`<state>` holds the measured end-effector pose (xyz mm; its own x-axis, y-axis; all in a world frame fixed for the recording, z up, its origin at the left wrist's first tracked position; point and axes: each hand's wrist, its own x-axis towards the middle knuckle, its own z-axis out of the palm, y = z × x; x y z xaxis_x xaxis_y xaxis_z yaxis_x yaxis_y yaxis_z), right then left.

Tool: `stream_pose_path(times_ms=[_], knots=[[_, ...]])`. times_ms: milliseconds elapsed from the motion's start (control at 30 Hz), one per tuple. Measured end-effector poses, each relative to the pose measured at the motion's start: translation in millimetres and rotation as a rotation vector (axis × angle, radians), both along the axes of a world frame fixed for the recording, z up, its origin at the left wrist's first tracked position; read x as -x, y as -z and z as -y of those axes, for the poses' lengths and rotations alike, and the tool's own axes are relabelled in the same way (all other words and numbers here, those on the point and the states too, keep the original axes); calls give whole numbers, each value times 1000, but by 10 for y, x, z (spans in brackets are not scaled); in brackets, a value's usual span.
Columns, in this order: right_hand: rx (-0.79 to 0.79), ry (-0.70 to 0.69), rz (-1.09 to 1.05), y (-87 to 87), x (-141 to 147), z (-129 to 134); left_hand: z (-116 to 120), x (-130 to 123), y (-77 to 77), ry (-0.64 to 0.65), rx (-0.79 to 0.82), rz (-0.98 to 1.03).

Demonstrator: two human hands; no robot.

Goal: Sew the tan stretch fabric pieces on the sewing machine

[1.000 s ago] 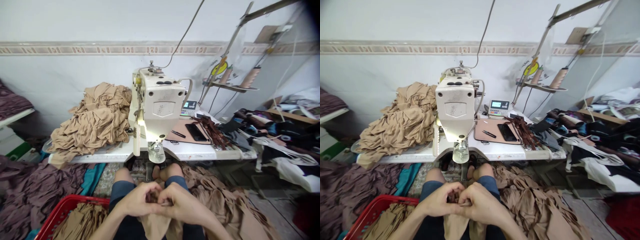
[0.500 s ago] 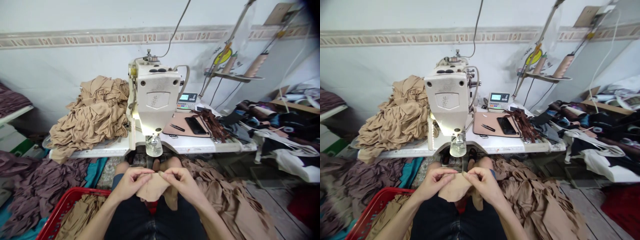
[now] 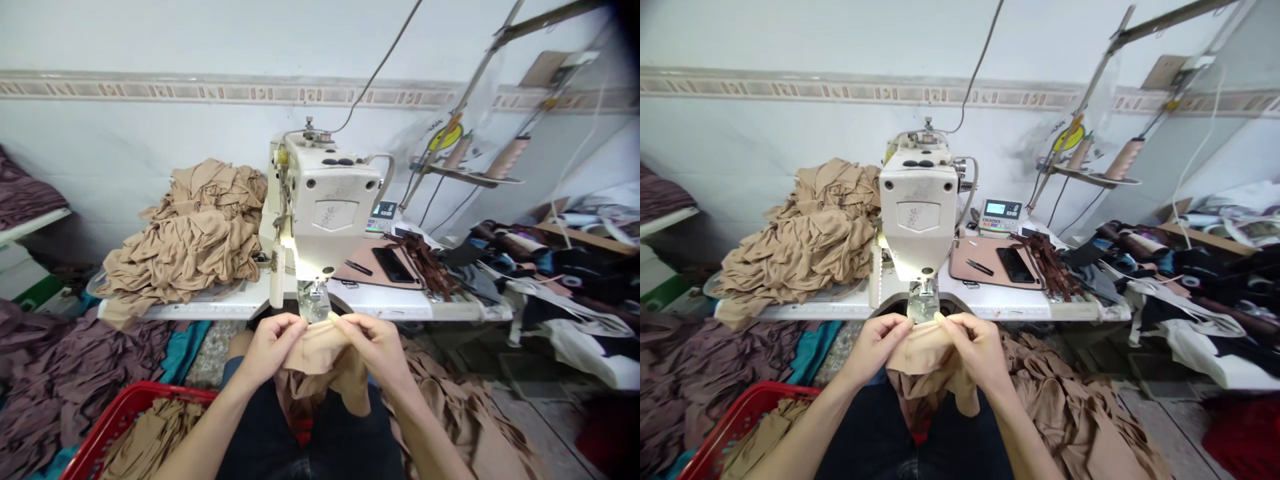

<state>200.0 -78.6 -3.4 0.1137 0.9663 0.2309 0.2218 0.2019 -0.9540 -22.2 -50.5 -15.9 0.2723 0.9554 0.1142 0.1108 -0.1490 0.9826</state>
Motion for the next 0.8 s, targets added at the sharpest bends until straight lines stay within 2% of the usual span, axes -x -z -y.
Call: stream_pose_path(times_ms=[167, 300, 467, 667, 800], knots=[[98, -47, -131, 39, -27, -129, -76, -8, -63, -109, 7, -50], [82, -9, -150, 76, -26, -201, -173, -57, -114, -173, 39, 18], [37, 65, -142, 156, -54, -351, -338, -177, -119, -242, -28, 114], [-6, 88, -127, 211, -107, -487, -449, -258, -98, -198, -5, 213], [3, 130, -114, 293, -89, -432, -451, -311, -46, -149, 73, 337]])
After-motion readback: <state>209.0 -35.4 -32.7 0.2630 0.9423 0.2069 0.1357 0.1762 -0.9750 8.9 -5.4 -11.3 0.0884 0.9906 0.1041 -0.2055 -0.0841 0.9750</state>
